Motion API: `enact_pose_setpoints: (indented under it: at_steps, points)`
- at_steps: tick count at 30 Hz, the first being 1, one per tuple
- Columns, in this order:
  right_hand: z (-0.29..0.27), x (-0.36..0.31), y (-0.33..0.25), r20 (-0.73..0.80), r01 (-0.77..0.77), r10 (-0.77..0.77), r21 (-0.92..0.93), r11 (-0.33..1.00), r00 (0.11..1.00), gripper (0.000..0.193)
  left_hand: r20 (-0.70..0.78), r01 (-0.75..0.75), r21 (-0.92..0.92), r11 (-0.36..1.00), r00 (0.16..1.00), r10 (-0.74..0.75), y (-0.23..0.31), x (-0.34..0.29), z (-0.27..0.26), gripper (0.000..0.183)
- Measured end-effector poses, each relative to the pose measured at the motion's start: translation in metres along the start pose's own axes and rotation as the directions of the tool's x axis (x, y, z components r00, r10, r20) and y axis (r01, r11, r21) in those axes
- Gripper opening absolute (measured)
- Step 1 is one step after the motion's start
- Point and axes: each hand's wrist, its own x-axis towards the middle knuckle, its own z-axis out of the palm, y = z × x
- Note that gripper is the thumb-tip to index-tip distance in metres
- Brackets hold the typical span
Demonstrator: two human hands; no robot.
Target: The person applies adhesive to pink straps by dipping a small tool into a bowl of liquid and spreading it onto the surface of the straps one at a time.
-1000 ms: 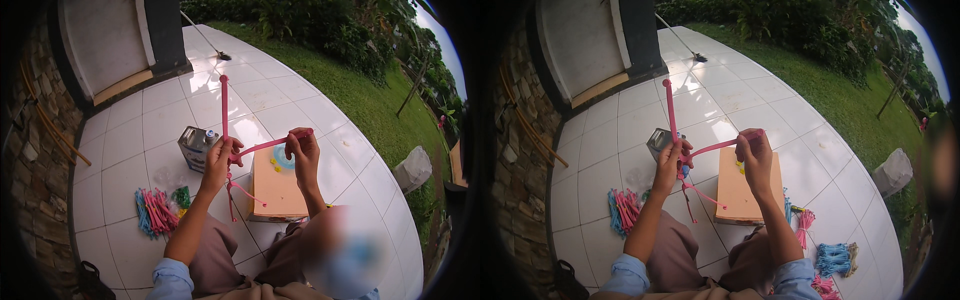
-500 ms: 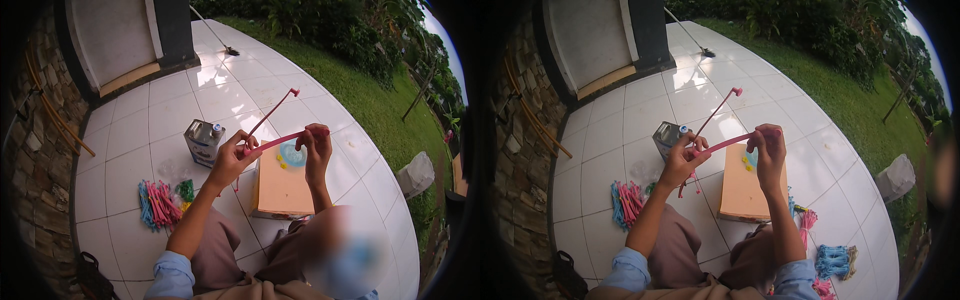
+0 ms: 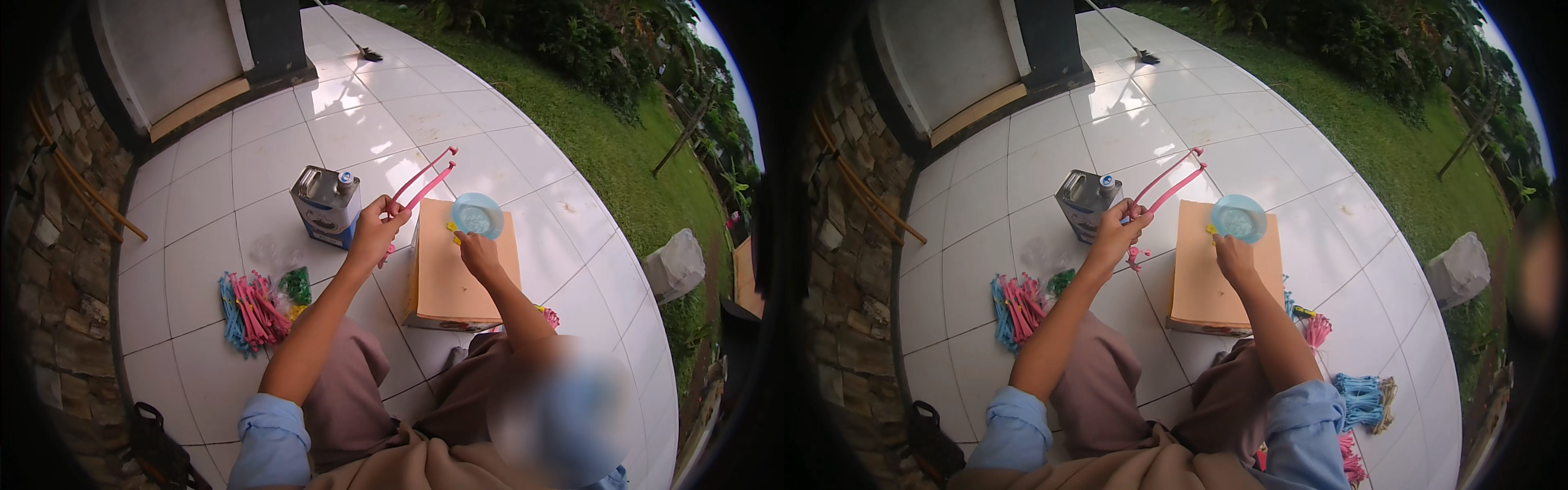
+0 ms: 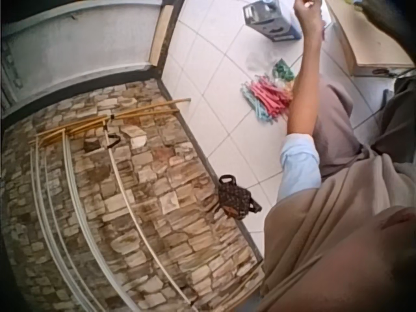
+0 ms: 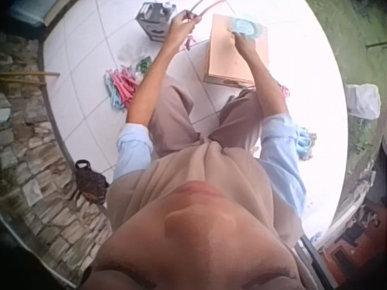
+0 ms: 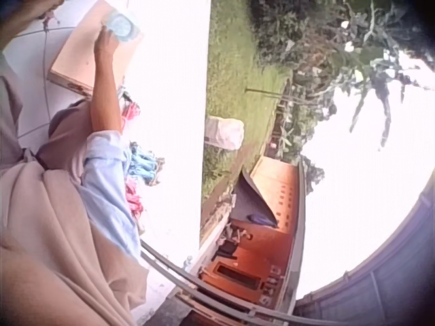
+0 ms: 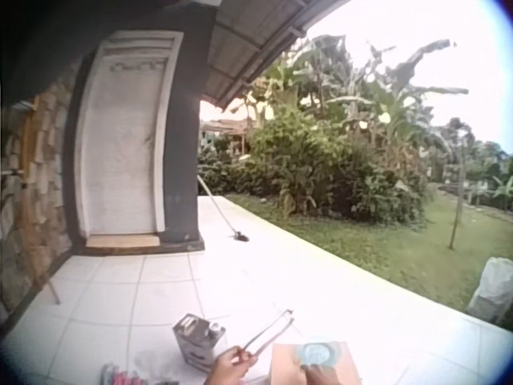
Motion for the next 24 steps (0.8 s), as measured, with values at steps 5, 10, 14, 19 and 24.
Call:
enact_pose_setpoints:
  at_steps: [5,10,14,19,24]
  points:
    - [0.016,0.005,0.008,-0.064,0.099,-0.108,-0.130,0.987,0.992,0.012,0.047,0.029,0.027,0.999,0.998,-0.031,0.007,-0.002,0.002,0.026]
    - [0.009,0.004,0.004,-0.180,0.195,-0.208,-0.086,0.977,0.961,0.010,0.028,-0.017,0.030,0.999,0.999,0.017,0.002,0.001,0.001,0.025]
    - [-0.049,0.008,-0.042,-0.376,0.226,-0.088,0.340,0.913,0.923,0.021,-0.040,-0.128,0.033,0.991,0.991,0.129,-0.003,0.000,0.000,0.026]
    - [-0.129,-0.016,-0.108,-0.519,0.393,-0.117,0.463,0.794,0.847,0.031,-0.041,-0.168,0.184,0.968,0.983,0.179,0.011,-0.008,-0.001,0.028]
    - [-0.146,-0.023,-0.121,-0.578,0.453,-0.160,0.407,0.794,0.800,0.033,0.068,-0.099,-0.129,0.987,0.992,0.108,0.021,-0.011,0.001,0.025]
